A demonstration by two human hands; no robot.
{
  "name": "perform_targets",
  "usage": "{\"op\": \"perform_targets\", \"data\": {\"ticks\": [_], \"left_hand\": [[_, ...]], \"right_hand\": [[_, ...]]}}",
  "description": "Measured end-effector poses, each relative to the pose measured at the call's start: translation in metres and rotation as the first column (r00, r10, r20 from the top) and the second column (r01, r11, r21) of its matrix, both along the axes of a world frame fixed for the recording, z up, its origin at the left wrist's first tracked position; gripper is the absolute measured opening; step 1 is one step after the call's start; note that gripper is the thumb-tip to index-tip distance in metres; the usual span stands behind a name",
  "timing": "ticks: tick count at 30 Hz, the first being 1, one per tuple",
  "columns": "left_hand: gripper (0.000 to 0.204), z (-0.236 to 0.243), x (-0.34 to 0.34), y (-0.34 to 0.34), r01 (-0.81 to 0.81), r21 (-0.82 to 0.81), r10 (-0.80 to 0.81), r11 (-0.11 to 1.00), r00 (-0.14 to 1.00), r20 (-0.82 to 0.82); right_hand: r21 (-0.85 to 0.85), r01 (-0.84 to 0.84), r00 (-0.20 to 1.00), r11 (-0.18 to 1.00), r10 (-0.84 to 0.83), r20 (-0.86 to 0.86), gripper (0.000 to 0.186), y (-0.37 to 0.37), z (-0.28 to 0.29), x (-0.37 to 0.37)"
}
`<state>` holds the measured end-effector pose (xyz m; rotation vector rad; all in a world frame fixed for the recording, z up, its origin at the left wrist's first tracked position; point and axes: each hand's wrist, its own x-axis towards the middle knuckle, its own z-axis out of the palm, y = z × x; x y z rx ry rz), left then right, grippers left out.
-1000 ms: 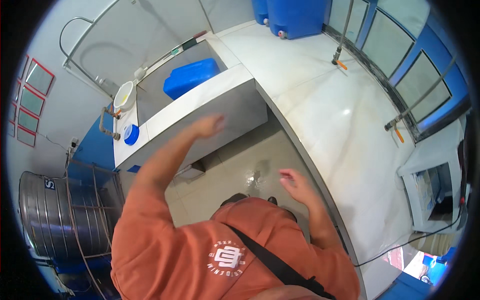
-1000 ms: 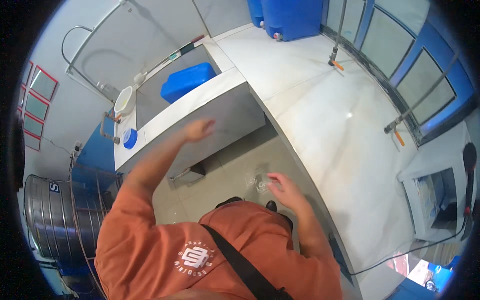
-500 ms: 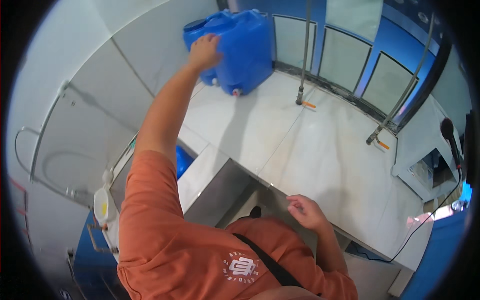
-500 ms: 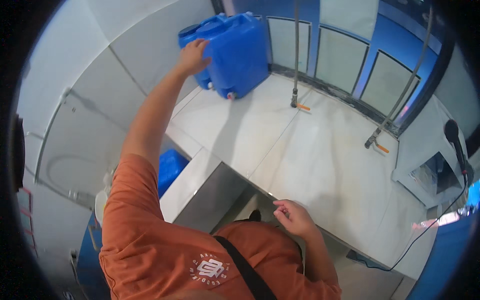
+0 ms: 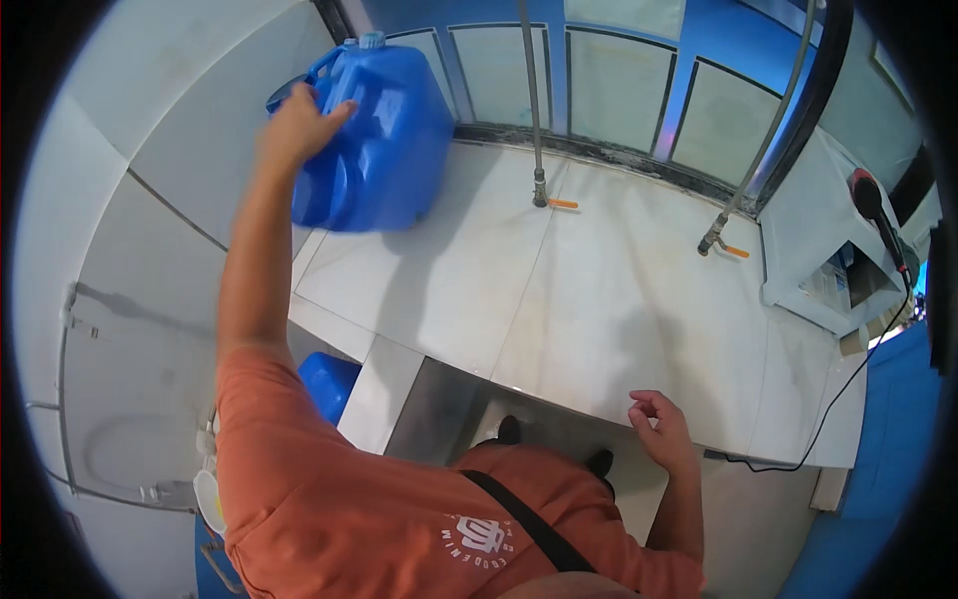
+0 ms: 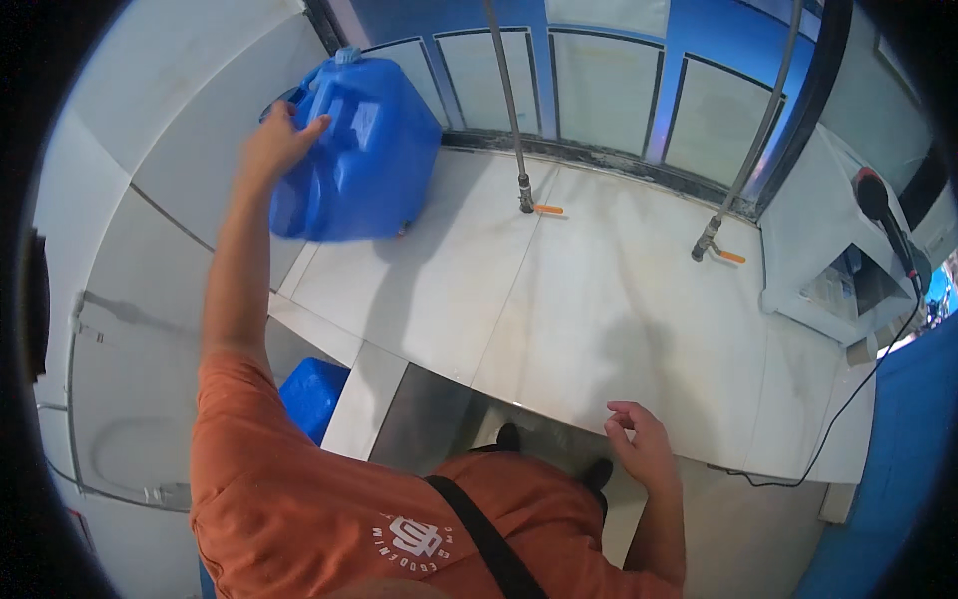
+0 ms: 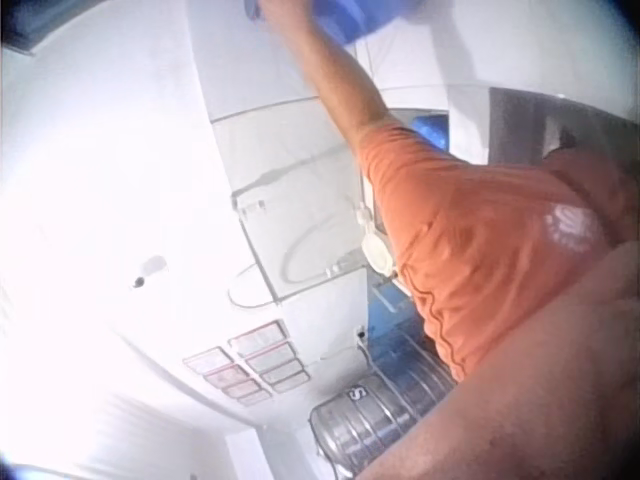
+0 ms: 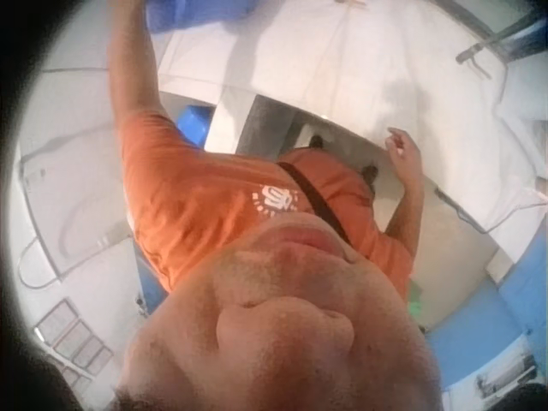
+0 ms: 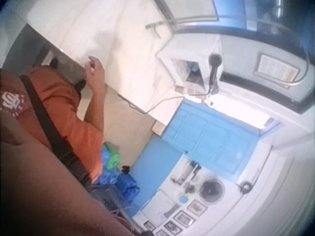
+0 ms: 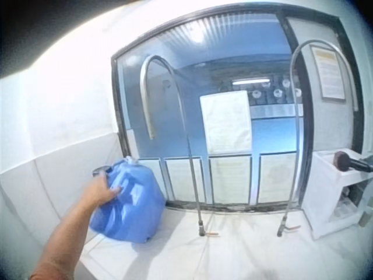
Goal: The person wipes the exterior of plastic containers with a cloth, fills them with water from a tap, applies plastic safety seals over the lids, and uses a heat gun to shrink the seals onto the containers.
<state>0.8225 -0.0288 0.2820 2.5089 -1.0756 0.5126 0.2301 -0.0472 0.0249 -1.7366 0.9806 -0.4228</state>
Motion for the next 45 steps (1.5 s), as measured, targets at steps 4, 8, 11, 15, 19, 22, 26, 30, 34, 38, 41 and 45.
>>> {"op": "perform_targets", "data": {"ticks": [4,8,11,15,19,22,26,30,34,38,41,45], "left_hand": [[0.032,-0.049,-0.077,0.006,0.169,-0.307,-0.332,0.937,0.707,-0.624],[0.029,-0.112,-0.217,-0.016,0.498,-0.404,-0.569,0.767,0.238,-0.787],[0.022,-0.164,-0.331,-0.041,0.621,-0.359,-0.632,0.697,0.295,-0.717],[0.033,-0.231,-0.488,-0.058,0.696,-0.489,-0.849,0.526,0.396,-0.35],[0.025,-0.226,-0.606,-0.077,0.697,-0.625,-0.933,0.353,0.307,-0.186],[0.042,-0.232,-0.626,-0.095,0.791,-0.502,-0.937,0.35,0.294,-0.19],[0.038,-0.224,-0.65,-0.108,0.865,-0.359,-0.935,0.351,0.345,-0.084],[0.038,-0.215,-0.669,-0.115,0.862,-0.384,-0.944,0.33,0.297,-0.144],[0.029,-0.225,-0.664,-0.125,0.869,-0.31,-0.922,0.386,0.347,-0.173],[0.019,-0.231,-0.582,-0.153,0.866,-0.077,-0.867,0.494,0.498,0.037],[0.021,-0.184,-0.566,-0.151,0.858,-0.106,-0.864,0.502,0.503,-0.022],[0.024,-0.099,-0.552,-0.149,0.738,-0.41,-0.843,0.537,0.486,-0.23]], "right_hand": [[-0.147,-0.052,0.995,0.988,0.063,0.076,0.029,-0.03,-0.006,-0.019],[-0.349,-0.108,0.958,0.931,0.191,0.215,0.026,-0.07,-0.015,-0.042],[-0.227,-0.173,0.965,0.958,0.212,0.157,0.03,-0.119,-0.038,-0.061],[0.318,-0.146,0.987,0.937,0.159,-0.016,0.064,-0.182,-0.041,-0.109],[0.54,-0.015,0.986,0.842,0.103,-0.133,0.069,-0.216,-0.005,-0.17],[-0.208,-0.165,0.901,0.964,0.233,0.366,0.076,-0.21,0.006,-0.206],[-0.409,-0.119,0.856,0.905,0.303,0.42,0.078,-0.224,0.019,-0.241],[0.345,0.047,0.994,0.937,-0.079,0.081,0.086,-0.237,-0.027,-0.238],[0.41,-0.078,0.936,0.909,-0.075,0.344,0.102,-0.23,-0.063,-0.226],[-0.341,0.165,0.969,0.925,-0.088,0.232,0.103,-0.242,-0.065,-0.245],[-0.05,0.217,0.873,0.975,-0.171,0.456,0.09,-0.268,-0.072,-0.252],[0.49,-0.087,0.611,0.867,-0.342,0.714,0.052,-0.289,-0.064,-0.213]]}}
